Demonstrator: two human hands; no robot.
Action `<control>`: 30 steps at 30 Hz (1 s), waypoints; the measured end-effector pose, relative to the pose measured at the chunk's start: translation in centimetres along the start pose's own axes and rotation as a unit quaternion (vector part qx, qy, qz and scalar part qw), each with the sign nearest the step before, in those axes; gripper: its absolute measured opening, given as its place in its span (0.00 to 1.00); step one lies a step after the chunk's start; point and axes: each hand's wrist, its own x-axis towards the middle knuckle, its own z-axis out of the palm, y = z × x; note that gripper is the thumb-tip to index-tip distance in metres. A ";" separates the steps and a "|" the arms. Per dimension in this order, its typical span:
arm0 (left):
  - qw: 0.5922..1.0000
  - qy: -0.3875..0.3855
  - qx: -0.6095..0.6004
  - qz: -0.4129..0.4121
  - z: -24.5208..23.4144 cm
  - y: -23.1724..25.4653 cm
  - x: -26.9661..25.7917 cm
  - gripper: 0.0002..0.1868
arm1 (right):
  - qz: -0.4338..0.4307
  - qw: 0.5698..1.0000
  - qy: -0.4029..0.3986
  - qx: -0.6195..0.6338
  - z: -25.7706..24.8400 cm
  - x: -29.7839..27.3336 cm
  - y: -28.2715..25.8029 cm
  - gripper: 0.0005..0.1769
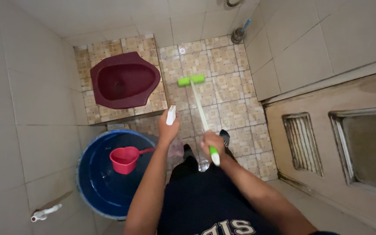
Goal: The person cleans a bathroom floor by spraying a cleaning solution from a bottle and scrubbing the tiles with a long-handled brush. They then use a scoop to pour water from a blue bucket over the floor and rinse the tiles.
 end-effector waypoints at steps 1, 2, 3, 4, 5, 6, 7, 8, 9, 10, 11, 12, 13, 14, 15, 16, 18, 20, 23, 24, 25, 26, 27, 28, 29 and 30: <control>1.000 -0.001 -0.002 0.006 0.1 -0.3 -0.1 0.11 | 0.031 0.999 -0.015 -0.020 0.0 0.3 1.6 0.14; 1.000 -0.002 -0.003 0.013 0.0 -0.6 -0.2 0.11 | 0.058 0.998 -0.022 -0.020 0.1 0.6 2.9 0.12; 1.000 -0.002 -0.004 0.018 -0.1 -0.9 -0.3 0.11 | 0.085 0.996 -0.031 -0.019 0.5 1.2 4.3 0.10; 1.000 0.002 0.011 0.016 -0.2 -1.1 -0.2 0.11 | 0.078 0.996 -0.035 -0.014 1.0 2.3 5.9 0.09; 1.000 0.004 0.027 0.012 -0.6 -1.4 -0.5 0.12 | 0.075 0.996 -0.039 -0.008 1.4 3.1 7.2 0.07; 0.999 0.006 0.043 0.008 -1.0 -1.7 -0.8 0.12 | 0.067 0.997 -0.044 0.003 1.8 3.8 8.2 0.07; 0.999 0.008 0.047 0.005 -1.1 -1.8 -1.0 0.11 | 0.056 0.997 -0.051 0.010 1.8 4.8 9.5 0.06; 0.999 0.009 0.051 0.003 -1.6 -2.0 -1.3 0.11 | 0.046 0.997 -0.058 0.018 1.9 5.3 10.1 0.06; 0.999 0.008 0.053 0.006 -1.6 -1.9 -0.8 0.10 | 0.049 0.996 -0.071 0.011 1.9 5.8 10.5 0.07; 0.998 0.007 0.054 0.016 -1.8 -1.6 -0.1 0.10 | 0.053 0.995 -0.085 0.003 1.9 6.3 10.9 0.07; 0.998 0.000 0.058 0.021 -2.3 -1.5 -0.4 0.10 | 0.066 0.993 -0.096 -0.004 1.6 5.9 10.5 0.08; 0.998 -0.006 0.062 0.025 -2.3 -1.3 -0.8 0.10 | 0.071 0.994 -0.083 -0.015 1.1 5.4 9.8 0.08; 0.998 -0.007 0.054 0.016 -2.2 -1.0 -0.7 0.11 | 0.072 0.995 -0.071 -0.023 1.0 5.2 8.8 0.08; 0.999 -0.007 0.046 0.007 -2.1 -0.7 -0.7 0.11 | 0.073 0.995 -0.059 -0.032 1.0 4.9 7.4 0.08; 0.999 -0.004 0.039 -0.002 -2.2 -0.5 -0.3 0.12 | 0.060 0.997 -0.041 -0.019 0.8 4.6 5.7 0.11; 0.999 -0.007 0.040 -0.016 -2.0 -0.2 0.1 0.12 | 0.046 0.999 -0.023 -0.005 0.3 4.0 3.5 0.14; 0.998 -0.013 0.046 -0.047 -1.0 0.7 0.6 0.12 | 0.085 0.996 -0.025 -0.027 -1.1 3.1 -1.3 0.17; 1.000 -0.015 0.010 0.001 -0.3 1.3 1.3 0.12 | 0.056 0.998 -0.016 -0.019 -2.2 2.7 -5.6 0.18; 1.000 -0.027 -0.001 0.014 1.6 2.3 1.9 0.11 | 0.091 0.996 -0.015 0.005 -3.4 2.7 -8.7 0.19; 0.999 -0.031 0.002 0.010 2.1 2.5 2.2 0.11 | 0.072 0.997 -0.015 0.016 -3.7 2.8 -8.5 0.17; 0.999 -0.035 0.009 0.014 2.6 2.7 2.5 0.11 | 0.053 0.998 -0.015 0.026 -4.0 2.6 -8.0 0.16; 0.999 -0.039 0.016 0.017 3.1 2.8 2.8 0.12 | 0.042 0.998 -0.027 0.025 -4.2 2.4 -7.2 0.17; 0.999 -0.043 0.022 0.024 3.7 3.0 3.1 0.13 | 0.029 0.999 -0.037 0.023 -4.3 2.1 -5.8 0.17; 0.998 -0.048 0.030 0.014 4.3 3.1 3.3 0.12 | 0.016 0.999 -0.047 0.022 -4.5 1.8 -4.2 0.18; 0.998 -0.051 0.038 0.006 4.8 3.3 3.4 0.12 | 0.016 0.998 -0.056 0.016 -4.5 1.4 -2.2 0.18; 0.997 -0.054 0.046 -0.003 5.3 3.4 3.5 0.12 | 0.017 0.998 -0.065 0.010 -4.5 1.2 -0.1 0.18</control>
